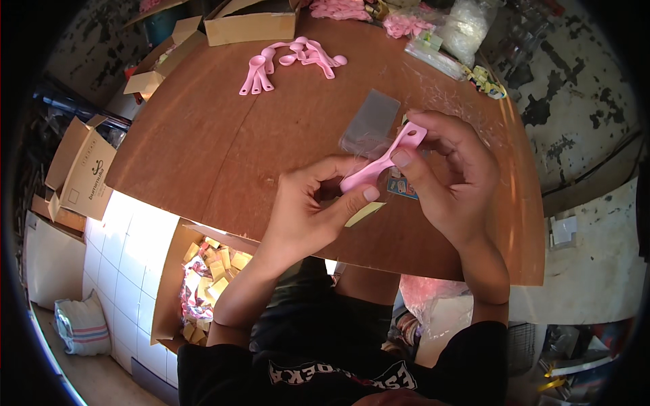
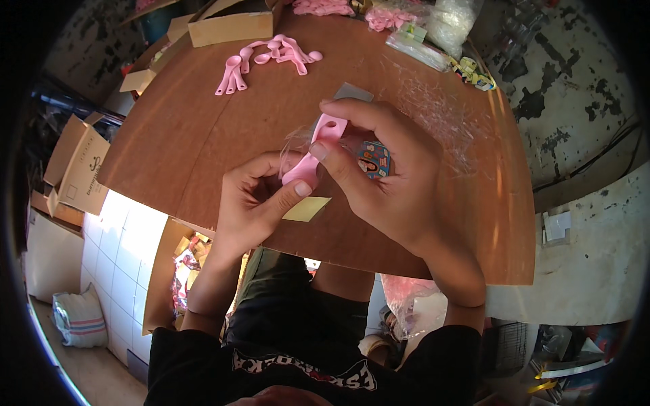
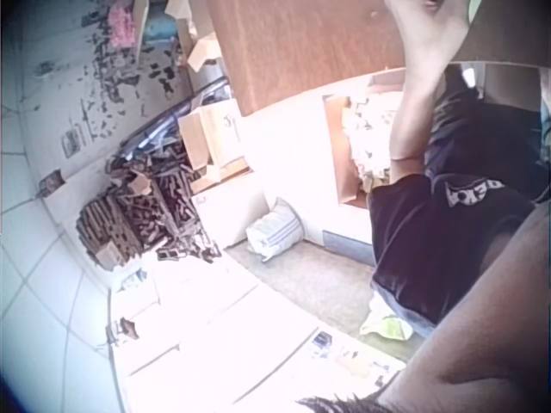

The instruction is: The person repeatedly picks up pink plastic spoons and places them into small clear plastic bags along with yellow sticky notes. The person seals each bag and sets it aside on the table. The process is repeated multiple times with the same items.

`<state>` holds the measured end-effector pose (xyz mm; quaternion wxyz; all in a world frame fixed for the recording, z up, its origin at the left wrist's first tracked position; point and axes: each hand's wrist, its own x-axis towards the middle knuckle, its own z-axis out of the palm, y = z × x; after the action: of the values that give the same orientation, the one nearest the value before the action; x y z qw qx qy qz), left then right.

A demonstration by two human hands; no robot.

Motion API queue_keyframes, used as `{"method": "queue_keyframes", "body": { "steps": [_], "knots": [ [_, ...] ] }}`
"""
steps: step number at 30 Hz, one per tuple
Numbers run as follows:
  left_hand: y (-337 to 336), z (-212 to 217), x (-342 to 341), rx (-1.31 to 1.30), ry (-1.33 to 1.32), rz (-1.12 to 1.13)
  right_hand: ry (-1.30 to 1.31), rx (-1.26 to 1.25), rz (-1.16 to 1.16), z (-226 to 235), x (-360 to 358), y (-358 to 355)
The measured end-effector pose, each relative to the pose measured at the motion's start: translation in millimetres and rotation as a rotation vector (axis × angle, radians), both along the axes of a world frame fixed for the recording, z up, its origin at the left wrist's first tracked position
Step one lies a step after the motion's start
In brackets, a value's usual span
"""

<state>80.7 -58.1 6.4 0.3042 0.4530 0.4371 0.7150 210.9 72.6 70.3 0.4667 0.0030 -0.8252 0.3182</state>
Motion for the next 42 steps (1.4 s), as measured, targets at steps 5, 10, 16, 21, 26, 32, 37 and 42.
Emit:
{"method": "queue_keyframes", "body": {
  "steps": [5,10,16,21,26,32,37,42],
  "knots": [
    [0.4,5.4,-0.7,0.094,0.004,0.004,-0.046,0.268,-0.068,9.6,3.2,-0.9],
    [-1.7,9.9,-1.4,0.080,0.111,0.092,0.009,0.008,-0.062,-0.1,-0.2,-11.6],
    [-15.9,24.5,1.2,0.029,0.402,0.251,-0.121,0.367,-0.098,10.7,3.8,-10.6],
    [-27.0,30.2,1.5,-0.048,0.782,0.327,-0.188,0.499,-0.189,13.3,8.1,-20.0],
    [-32.6,28.0,5.7,-0.182,1.071,0.328,-0.264,0.750,-0.346,9.1,9.0,-34.0],
    [-37.3,16.1,-0.6,-0.159,1.023,0.119,-0.356,0.373,-0.136,7.0,17.3,-21.8],
    [-41.0,3.8,-4.5,0.164,0.549,0.202,-0.114,-0.246,0.096,18.5,24.2,2.5],
    [-46.5,-5.7,2.0,0.255,0.033,0.319,0.241,-0.580,0.763,73.8,67.0,119.5]
  ]
}}
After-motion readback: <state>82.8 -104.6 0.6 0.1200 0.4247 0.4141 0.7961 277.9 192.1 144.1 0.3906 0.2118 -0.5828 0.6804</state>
